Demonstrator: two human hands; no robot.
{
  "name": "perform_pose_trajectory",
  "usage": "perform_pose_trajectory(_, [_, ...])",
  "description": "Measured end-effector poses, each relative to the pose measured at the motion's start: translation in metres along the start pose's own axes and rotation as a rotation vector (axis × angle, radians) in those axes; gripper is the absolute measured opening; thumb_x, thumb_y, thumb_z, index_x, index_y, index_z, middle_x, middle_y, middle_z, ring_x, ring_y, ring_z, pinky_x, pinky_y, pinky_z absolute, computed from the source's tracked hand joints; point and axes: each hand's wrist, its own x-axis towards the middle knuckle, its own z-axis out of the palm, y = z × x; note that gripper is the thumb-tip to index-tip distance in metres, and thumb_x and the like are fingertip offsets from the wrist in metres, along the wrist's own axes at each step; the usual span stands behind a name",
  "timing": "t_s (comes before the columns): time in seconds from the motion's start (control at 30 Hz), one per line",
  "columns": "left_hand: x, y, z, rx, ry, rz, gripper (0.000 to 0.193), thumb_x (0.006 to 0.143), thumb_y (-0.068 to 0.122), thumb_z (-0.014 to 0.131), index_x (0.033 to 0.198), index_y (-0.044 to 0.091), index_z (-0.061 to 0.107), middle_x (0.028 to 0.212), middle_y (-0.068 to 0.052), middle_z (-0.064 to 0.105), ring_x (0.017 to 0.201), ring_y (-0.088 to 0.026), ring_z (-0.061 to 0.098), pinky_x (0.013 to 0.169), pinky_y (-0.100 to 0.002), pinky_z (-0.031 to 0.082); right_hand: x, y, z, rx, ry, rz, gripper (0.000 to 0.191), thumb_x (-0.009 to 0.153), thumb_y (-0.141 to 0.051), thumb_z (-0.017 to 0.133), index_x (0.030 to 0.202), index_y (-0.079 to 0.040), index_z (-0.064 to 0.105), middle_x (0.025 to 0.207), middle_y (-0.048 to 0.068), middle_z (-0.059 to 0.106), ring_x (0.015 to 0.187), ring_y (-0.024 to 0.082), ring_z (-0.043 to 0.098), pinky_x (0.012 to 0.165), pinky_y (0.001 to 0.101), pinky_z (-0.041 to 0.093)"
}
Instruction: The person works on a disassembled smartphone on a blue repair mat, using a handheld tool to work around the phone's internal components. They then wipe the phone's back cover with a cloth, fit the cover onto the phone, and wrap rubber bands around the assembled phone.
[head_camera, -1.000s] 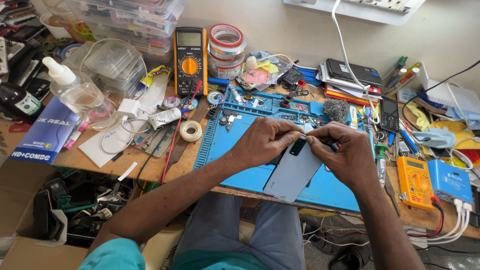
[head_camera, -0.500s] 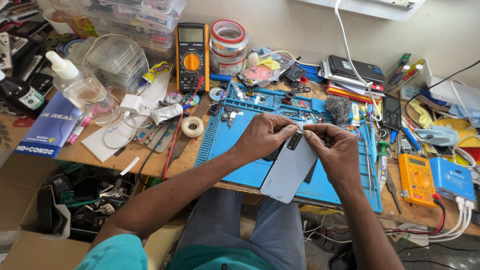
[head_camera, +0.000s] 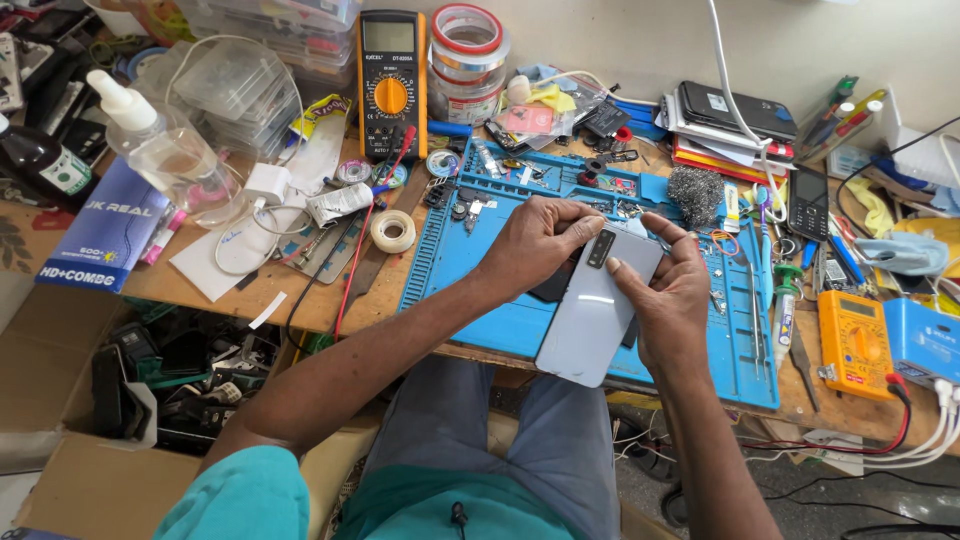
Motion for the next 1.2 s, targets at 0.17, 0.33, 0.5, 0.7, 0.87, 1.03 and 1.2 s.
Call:
perform_pose_trajectory(0.17, [-0.013,-0.005,-0.003,-0.148,-0.170,-0.213,0.033,0.097,0.020,0.069,0.124,0.001,0.068,0.093,-0.001,0.071,0.080,-0.005,0.068,0.064,-0.025,0.062,0.005,0.000,-0.004,0.125,0.017,-0.009,0.067,0.088,0.005,0.074,0.147,0.003,0.043,0.114,0.015,0.071,0.098,0.018,0.072,0.083,0.0310,0.063])
perform_pose_trajectory(0.33, [-0.023,-0.011,-0.001,-0.144,-0.181,-0.182,0.023,0.097,0.016,0.069,0.113,-0.002,0.070,0.091,-0.003,0.073,0.076,-0.006,0.067,0.061,-0.024,0.058,0.000,0.002,-0.009,0.108,0.004,0.002,0.068,0.091,0.002,0.075,0.150,0.001,0.041,0.111,0.016,0.072,0.095,0.018,0.072,0.080,0.0308,0.061])
perform_pose_trajectory(0.5, [-0.006,-0.014,-0.018,-0.183,-0.082,-0.055,0.022,0.098,0.016,0.068,0.112,-0.001,0.070,0.092,-0.003,0.074,0.077,-0.006,0.067,0.061,-0.025,0.058,-0.021,0.012,-0.022,0.107,-0.169,0.212,0.064,0.087,0.002,0.075,0.143,0.007,0.045,0.106,0.016,0.075,0.091,0.017,0.075,0.080,0.0290,0.062])
perform_pose_trajectory(0.7, [-0.010,-0.021,-0.022,-0.234,-0.068,-0.177,0.026,0.100,0.025,0.067,0.110,0.001,0.071,0.092,-0.003,0.073,0.080,-0.007,0.070,0.065,-0.025,0.061,-0.031,0.033,-0.033,0.151,-0.172,0.262,0.058,0.086,0.006,0.074,0.140,0.010,0.051,0.100,0.018,0.074,0.077,0.019,0.073,0.068,0.0275,0.059])
perform_pose_trajectory(0.87, [-0.046,-0.032,-0.009,-0.101,-0.259,-0.283,0.025,0.098,0.022,0.069,0.101,-0.002,0.069,0.086,-0.009,0.075,0.076,-0.012,0.074,0.065,-0.027,0.063,-0.022,0.042,-0.033,0.257,-0.111,0.244,0.054,0.086,0.007,0.073,0.135,0.008,0.050,0.102,0.019,0.075,0.076,0.020,0.075,0.069,0.0272,0.061])
perform_pose_trajectory(1.03, [-0.056,-0.033,-0.006,-0.121,-0.179,-0.218,0.022,0.098,0.019,0.069,0.102,-0.003,0.069,0.087,-0.009,0.075,0.076,-0.012,0.074,0.067,-0.028,0.064,-0.022,0.044,-0.025,0.244,-0.107,0.218,0.053,0.087,0.008,0.073,0.134,0.009,0.051,0.104,0.019,0.074,0.078,0.019,0.075,0.070,0.0275,0.062])
perform_pose_trajectory(1.2, [-0.053,-0.026,-0.010,-0.118,-0.224,-0.245,0.021,0.100,0.018,0.066,0.105,-0.003,0.069,0.089,-0.008,0.075,0.078,-0.012,0.074,0.069,-0.028,0.064,-0.020,0.040,-0.027,0.216,-0.094,0.224,0.053,0.086,0.008,0.073,0.134,0.008,0.051,0.103,0.019,0.075,0.077,0.019,0.075,0.069,0.0274,0.062])
